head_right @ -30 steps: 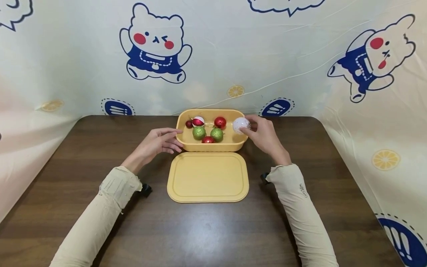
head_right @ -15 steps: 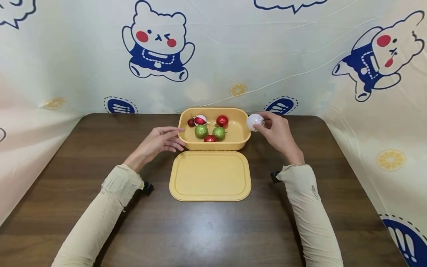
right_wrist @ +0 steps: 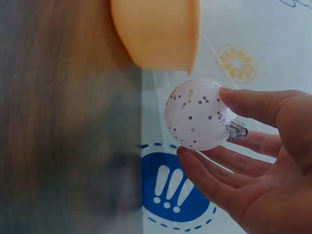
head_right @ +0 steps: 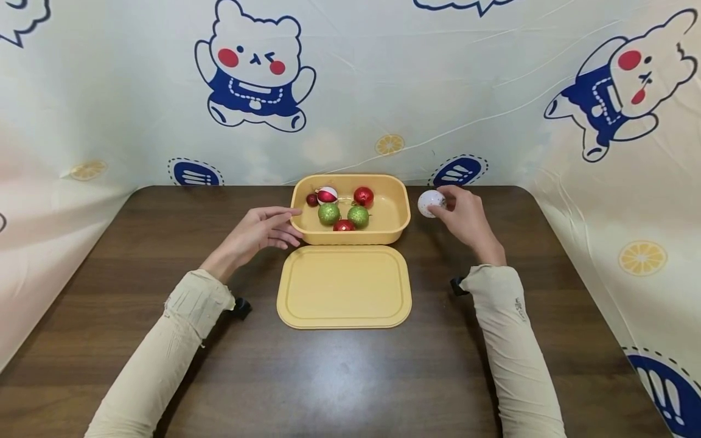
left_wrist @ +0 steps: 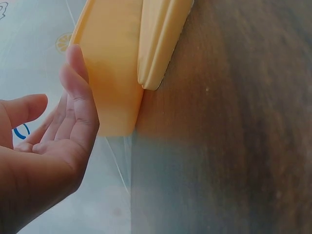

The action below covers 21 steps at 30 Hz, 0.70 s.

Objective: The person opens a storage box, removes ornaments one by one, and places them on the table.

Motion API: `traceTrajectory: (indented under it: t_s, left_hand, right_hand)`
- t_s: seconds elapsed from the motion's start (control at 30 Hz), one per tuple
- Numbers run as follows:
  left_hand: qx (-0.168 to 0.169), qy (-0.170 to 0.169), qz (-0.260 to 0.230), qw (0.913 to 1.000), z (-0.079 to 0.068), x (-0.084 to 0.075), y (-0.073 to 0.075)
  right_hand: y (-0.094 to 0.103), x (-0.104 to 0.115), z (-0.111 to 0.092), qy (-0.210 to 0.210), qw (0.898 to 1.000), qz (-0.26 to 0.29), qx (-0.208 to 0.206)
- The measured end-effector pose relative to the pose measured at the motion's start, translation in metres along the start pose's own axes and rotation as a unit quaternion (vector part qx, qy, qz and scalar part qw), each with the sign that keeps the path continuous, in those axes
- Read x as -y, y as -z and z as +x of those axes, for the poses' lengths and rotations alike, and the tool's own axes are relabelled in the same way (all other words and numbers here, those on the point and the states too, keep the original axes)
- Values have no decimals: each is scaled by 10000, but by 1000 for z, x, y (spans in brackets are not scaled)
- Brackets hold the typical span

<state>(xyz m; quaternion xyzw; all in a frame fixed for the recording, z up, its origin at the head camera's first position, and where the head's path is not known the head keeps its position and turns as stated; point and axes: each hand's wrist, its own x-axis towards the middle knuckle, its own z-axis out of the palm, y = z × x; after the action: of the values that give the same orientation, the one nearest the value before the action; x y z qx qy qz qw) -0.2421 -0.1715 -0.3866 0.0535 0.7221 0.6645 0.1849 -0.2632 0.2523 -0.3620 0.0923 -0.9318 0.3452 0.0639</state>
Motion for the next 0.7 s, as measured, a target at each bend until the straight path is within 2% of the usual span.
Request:
traceTrajectory:
  t_s: [0.37, 0.7]
  left_hand:
    - [62, 25, -61, 10000, -1, -2, 0]
    - [44, 62, -24, 10000, -1, 0, 1]
  right_hand:
    - [-7, -18, 2, -324, 9978, -279, 514]
    - [-7, -20, 2, -525, 9939, -436, 862]
